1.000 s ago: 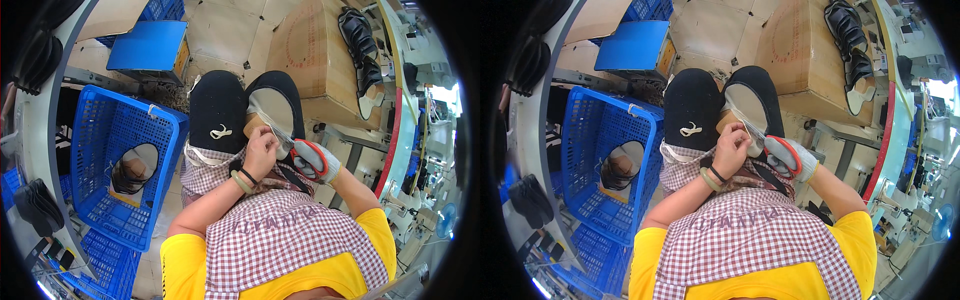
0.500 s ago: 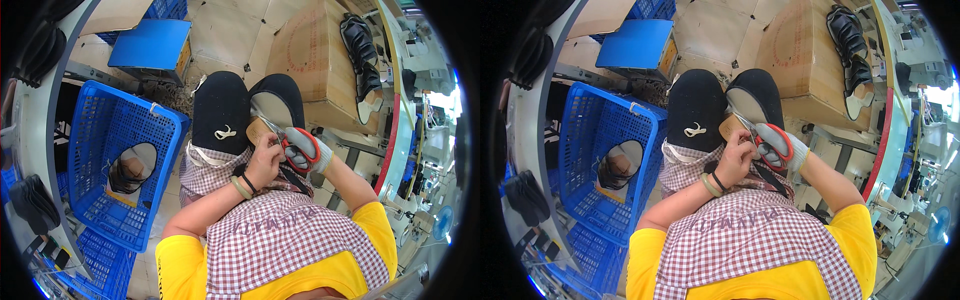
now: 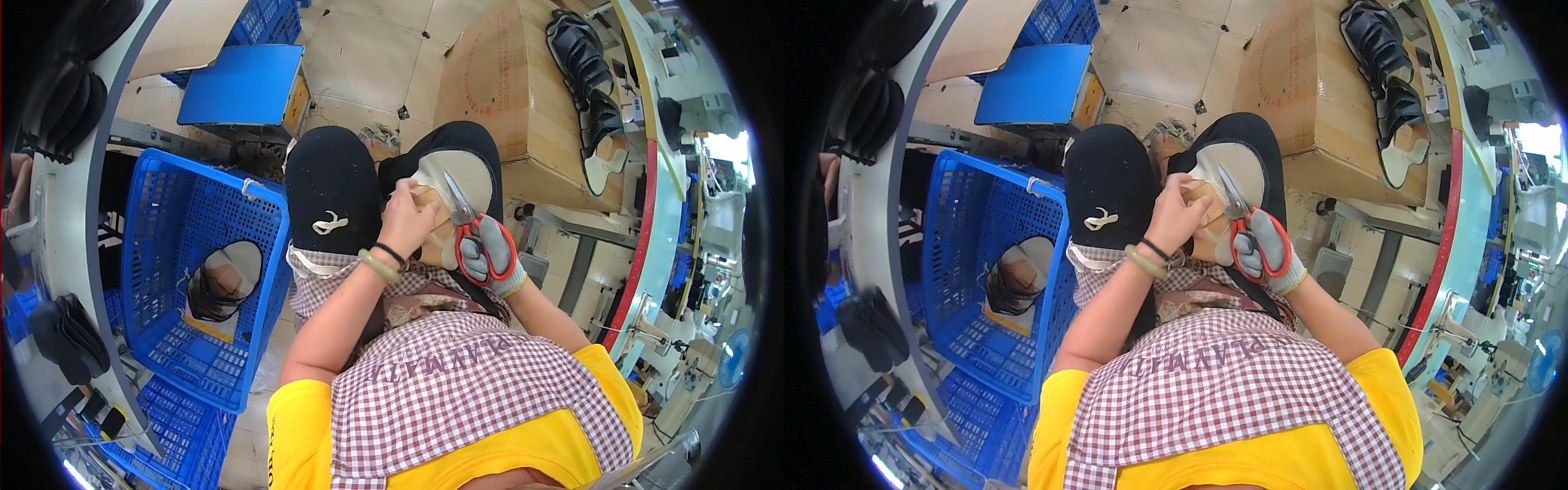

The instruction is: Trim excess material from shoe components using scissors.

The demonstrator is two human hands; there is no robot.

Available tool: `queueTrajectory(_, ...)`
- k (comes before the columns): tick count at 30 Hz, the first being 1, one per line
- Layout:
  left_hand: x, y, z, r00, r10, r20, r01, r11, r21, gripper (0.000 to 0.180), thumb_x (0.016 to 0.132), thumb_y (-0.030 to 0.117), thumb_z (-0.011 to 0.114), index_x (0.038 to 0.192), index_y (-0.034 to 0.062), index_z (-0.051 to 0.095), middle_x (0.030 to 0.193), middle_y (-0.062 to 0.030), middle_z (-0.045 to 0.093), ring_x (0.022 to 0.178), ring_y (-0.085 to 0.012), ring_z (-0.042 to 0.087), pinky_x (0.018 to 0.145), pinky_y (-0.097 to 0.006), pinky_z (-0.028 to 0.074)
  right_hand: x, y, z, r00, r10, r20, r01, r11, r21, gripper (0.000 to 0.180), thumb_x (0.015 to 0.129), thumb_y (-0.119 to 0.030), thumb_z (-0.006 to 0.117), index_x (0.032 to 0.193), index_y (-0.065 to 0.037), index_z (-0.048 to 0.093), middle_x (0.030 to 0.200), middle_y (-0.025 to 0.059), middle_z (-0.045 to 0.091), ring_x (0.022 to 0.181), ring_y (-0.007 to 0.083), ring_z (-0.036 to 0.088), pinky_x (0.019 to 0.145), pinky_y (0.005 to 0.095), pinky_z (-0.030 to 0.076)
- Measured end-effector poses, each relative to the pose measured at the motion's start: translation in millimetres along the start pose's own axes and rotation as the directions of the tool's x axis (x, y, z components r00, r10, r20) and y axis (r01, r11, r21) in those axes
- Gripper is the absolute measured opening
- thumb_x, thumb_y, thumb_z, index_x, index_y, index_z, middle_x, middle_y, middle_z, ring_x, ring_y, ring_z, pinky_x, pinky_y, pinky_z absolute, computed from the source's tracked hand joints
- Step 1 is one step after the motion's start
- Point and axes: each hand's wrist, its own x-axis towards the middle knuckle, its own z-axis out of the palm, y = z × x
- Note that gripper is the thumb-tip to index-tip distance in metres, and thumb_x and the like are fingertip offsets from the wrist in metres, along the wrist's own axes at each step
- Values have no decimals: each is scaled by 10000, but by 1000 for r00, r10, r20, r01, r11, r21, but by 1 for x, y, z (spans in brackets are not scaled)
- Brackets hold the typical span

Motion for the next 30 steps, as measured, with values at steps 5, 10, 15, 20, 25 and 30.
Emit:
queueTrajectory(5, -7, 34, 14, 927, 359, 108, -375, 900, 223, 270, 766, 32, 618, 1034, 40, 588, 999, -200, 572, 898, -415, 582, 777, -436, 491, -25, -11, -2, 990, -91, 104, 89, 996, 19, 454, 939, -541, 459, 1035, -101, 514, 649, -19, 470, 412, 68, 363, 376, 199, 302)
queueTrajectory(10, 0, 33, 33, 889, 449, 92, -453, 831, 323, 290, 748, -4, 625, 1031, 49, 586, 1020, -181, 509, 844, -389, 591, 740, -425, 501, -4, -18, -33, 986, -160, 43, 158, 986, 61, 479, 930, -580, 439, 893, -106, 492, 613, -23, 451, 408, 73, 364, 375, 203, 300)
queueTrajectory(15, 19, 9, 21, 980, 200, 25, -201, 967, 154, 171, 769, 10, 674, 933, 10, 628, 986, -84, 507, 771, -213, 602, 647, -315, 529, 12, -13, -51, 979, -159, 130, 149, 985, 82, 489, 931, -573, 444, 850, -94, 499, 585, -12, 455, 386, 91, 368, 357, 216, 288)
queueTrajectory(20, 29, 17, 12, 957, -233, 170, 255, 959, -124, 120, 836, 83, 671, 892, -23, 659, 860, -15, 599, 672, -76, 572, 578, -223, 518, 8, -13, -50, 975, -125, 186, 114, 991, 69, 486, 933, -552, 459, 814, -84, 509, 587, -4, 471, 398, 90, 381, 364, 219, 294)
queueTrajectory(25, 36, 33, 16, 906, -384, 179, 411, 899, -150, 126, 823, 105, 688, 871, -10, 670, 764, -4, 612, 631, -65, 544, 579, -198, 467, 4, -7, -48, 971, -164, 173, 201, 953, -228, 446, 935, -465, 507, 1116, -57, 500, 655, 10, 517, 430, 83, 415, 392, 211, 322)
queueTrajectory(30, 38, 22, 26, 923, -357, 144, 376, 916, -139, 105, 813, 103, 696, 837, 5, 666, 748, 12, 605, 608, -56, 505, 545, -192, 413, -23, -23, -20, 974, -190, 126, 223, 908, -354, 384, 901, -293, 532, 1184, -39, 483, 693, 31, 552, 451, 96, 459, 409, 218, 363)
